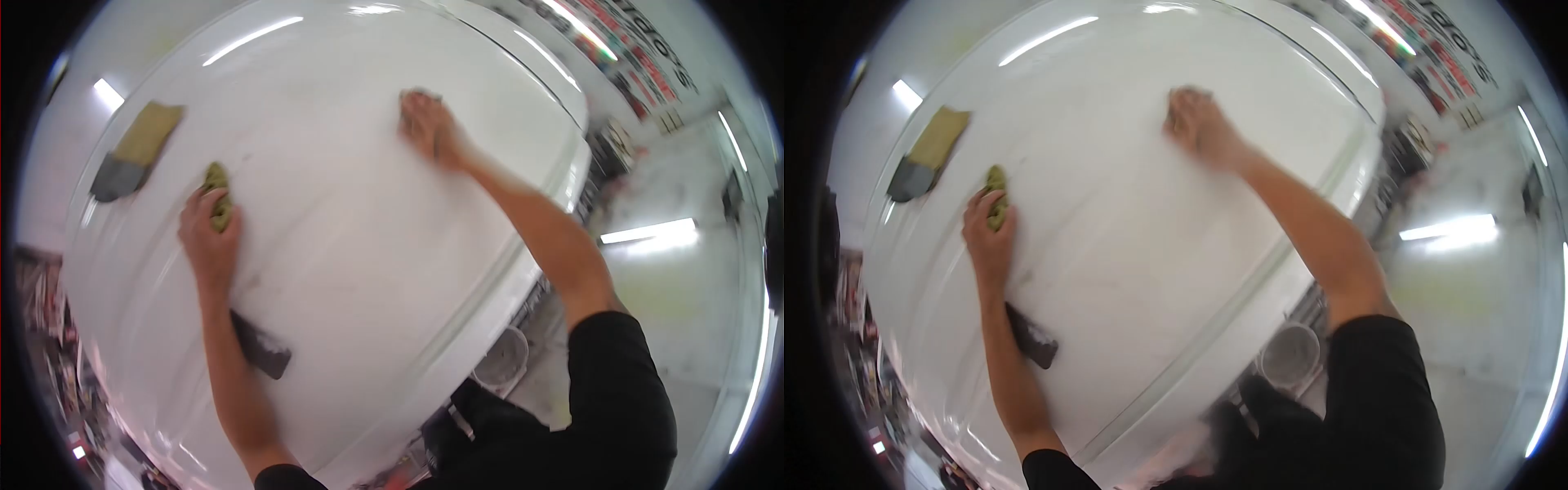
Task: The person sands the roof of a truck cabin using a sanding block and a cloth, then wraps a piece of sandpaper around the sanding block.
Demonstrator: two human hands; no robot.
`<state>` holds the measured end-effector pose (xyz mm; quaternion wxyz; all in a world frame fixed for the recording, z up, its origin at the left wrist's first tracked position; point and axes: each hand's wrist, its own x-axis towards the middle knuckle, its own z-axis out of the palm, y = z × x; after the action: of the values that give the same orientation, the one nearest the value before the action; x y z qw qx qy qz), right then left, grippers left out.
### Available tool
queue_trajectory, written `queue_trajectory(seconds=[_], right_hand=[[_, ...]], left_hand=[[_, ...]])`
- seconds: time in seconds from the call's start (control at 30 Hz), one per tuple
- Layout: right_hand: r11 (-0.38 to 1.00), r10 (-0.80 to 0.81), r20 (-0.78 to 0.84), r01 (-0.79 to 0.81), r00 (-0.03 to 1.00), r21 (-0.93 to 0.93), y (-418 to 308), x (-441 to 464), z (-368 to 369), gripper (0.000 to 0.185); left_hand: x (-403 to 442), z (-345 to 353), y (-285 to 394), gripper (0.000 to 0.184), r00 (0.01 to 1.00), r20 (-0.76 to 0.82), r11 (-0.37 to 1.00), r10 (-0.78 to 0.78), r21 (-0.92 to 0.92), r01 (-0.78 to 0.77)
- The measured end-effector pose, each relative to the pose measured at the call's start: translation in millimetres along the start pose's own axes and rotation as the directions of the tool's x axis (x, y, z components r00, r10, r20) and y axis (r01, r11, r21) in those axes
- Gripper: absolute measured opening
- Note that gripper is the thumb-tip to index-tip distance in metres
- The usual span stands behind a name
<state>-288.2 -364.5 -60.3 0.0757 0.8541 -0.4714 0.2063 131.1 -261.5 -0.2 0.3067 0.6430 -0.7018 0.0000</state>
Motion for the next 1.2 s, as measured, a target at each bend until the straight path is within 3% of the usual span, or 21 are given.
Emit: queue_trajectory(seconds=[0.03, 0.07, 0.17, 0.2, 0.23, 0.27, 0.3, 0.33, 0.4, 0.43, 0.53, 0.63, 0.73, 0.8, 0.9, 0.97, 1.0, 1.03, 1.07, 1.17, 1.2], right_hand=[[0.983, -0.119, -0.115, 0.1, 0.986, -0.156, 31.0, 44.0, 25.5, 0.043], [0.991, 0.134, -0.097, -0.131, 0.986, 0.031, 28.1, 74.8, 29.0, 0.043], [0.997, 0.029, 0.032, -0.032, 0.999, 0.074, -9.2, 34.9, 8.3, 0.047], [0.992, 0.04, 0.266, -0.071, 0.963, 0.107, -50.0, -4.2, -38.7, 0.057], [0.992, -0.092, 0.24, 0.068, 0.966, 0.105, -64.6, -64.7, -46.4, 0.066], [0.993, -0.039, 0.437, -0.013, 0.899, 0.115, -92.6, -103.6, -73.8, 0.071], [0.971, -0.11, 0.471, -0.006, 0.875, 0.238, -108.0, -128.4, -105.7, 0.075], [0.971, -0.156, 0.461, 0.051, 0.874, 0.234, -105.3, -129.3, -104.9, 0.077], [0.935, -0.321, 0.31, 0.248, 0.895, 0.253, -62.1, -76.7, -57.2, 0.064], [0.931, -0.309, 0.229, 0.244, 0.923, 0.272, -46.5, -15.4, -25.3, 0.052], [0.961, -0.197, 0.007, 0.192, 0.98, 0.201, -23.8, 139.0, 49.7, 0.052], [0.986, -0.088, 0.061, 0.078, 0.994, 0.144, -56.5, 134.1, 37.7, 0.049], [0.946, -0.287, 0.219, 0.24, 0.932, 0.218, -84.8, -1.4, -34.6, 0.061], [0.933, -0.294, 0.397, 0.171, 0.869, 0.317, -101.6, -72.6, -80.7, 0.065], [0.894, -0.424, 0.252, 0.356, 0.87, 0.273, -64.9, 3.1, -28.0, 0.055], [0.929, -0.248, 0.207, 0.171, 0.946, 0.329, -49.8, 123.0, 37.0, 0.05], [0.933, -0.208, 0.086, 0.171, 0.974, 0.318, -49.5, 171.0, 58.1, 0.051], [0.973, -0.151, 0.059, 0.137, 0.987, 0.188, -59.7, 197.8, 81.6, 0.052], [0.995, -0.082, 0.026, 0.081, 0.996, 0.049, -65.5, 205.6, 92.7, 0.052], [0.95, -0.218, 0.245, 0.148, 0.945, 0.274, -94.8, 123.0, 4.5, 0.053], [0.96, -0.239, 0.327, 0.171, 0.914, 0.221, -99.9, 73.6, -14.6, 0.056]], left_hand=[[0.3, 1.1, 2.8, 0.031, 1.0, -0.012, 1.0, -0.027, -0.006, 0.027], [-0.6, 2.4, 3.9, 0.031, 0.999, -0.013, 0.999, -0.041, -0.012, 0.041], [-2.5, 0.6, 3.4, 0.032, 0.998, -0.007, 0.997, -0.063, -0.033, 0.063], [-1.4, -0.3, 4.2, 0.033, 0.997, -0.012, 0.996, -0.076, -0.037, 0.075], [-0.8, -0.7, 4.2, 0.033, 0.996, -0.028, 0.996, -0.084, -0.039, 0.082], [-0.6, 0.2, 3.1, 0.033, 0.996, -0.034, 0.996, -0.086, -0.036, 0.085], [-1.5, 2.9, 1.6, 0.033, 0.996, -0.031, 0.996, -0.084, -0.033, 0.083], [1.3, 3.9, -1.5, 0.033, 0.993, -0.026, 0.993, -0.112, -0.032, 0.111], [-0.3, 3.8, 1.2, 0.032, 0.993, -0.029, 0.993, -0.111, -0.053, 0.109], [2.0, 3.4, 0.0, 0.032, 0.993, -0.046, 0.993, -0.108, -0.058, 0.105], [1.6, 3.0, 0.6, 0.032, 0.99, -0.054, 0.991, -0.128, -0.057, 0.124], [2.7, 1.0, -0.5, 0.032, 0.991, -0.019, 0.987, -0.133, -0.09, 0.131], [1.0, -0.3, -3.2, 0.033, 0.992, -0.034, 0.987, -0.118, -0.111, 0.113], [1.4, -1.3, -2.0, 0.033, 0.988, -0.023, 0.983, -0.154, -0.104, 0.151], [1.7, 1.7, -2.0, 0.033, 0.986, -0.015, 0.983, -0.163, -0.084, 0.161], [5.3, 1.2, -3.6, 0.033, 0.989, -0.025, 0.987, -0.147, -0.072, 0.145], [5.6, 1.3, -4.7, 0.034, 0.989, -0.029, 0.987, -0.142, -0.078, 0.14], [4.3, 2.2, -4.6, 0.034, 0.99, -0.023, 0.987, -0.137, -0.09, 0.135], [4.5, 2.2, -7.0, 0.034, 0.993, -0.022, 0.99, -0.12, -0.078, 0.118], [2.7, 3.0, -11.5, 0.035, 0.994, -0.039, 0.991, -0.098, -0.101, 0.093], [1.6, 2.7, -10.5, 0.035, 0.994, -0.054, 0.99, -0.097, -0.105, 0.091]])
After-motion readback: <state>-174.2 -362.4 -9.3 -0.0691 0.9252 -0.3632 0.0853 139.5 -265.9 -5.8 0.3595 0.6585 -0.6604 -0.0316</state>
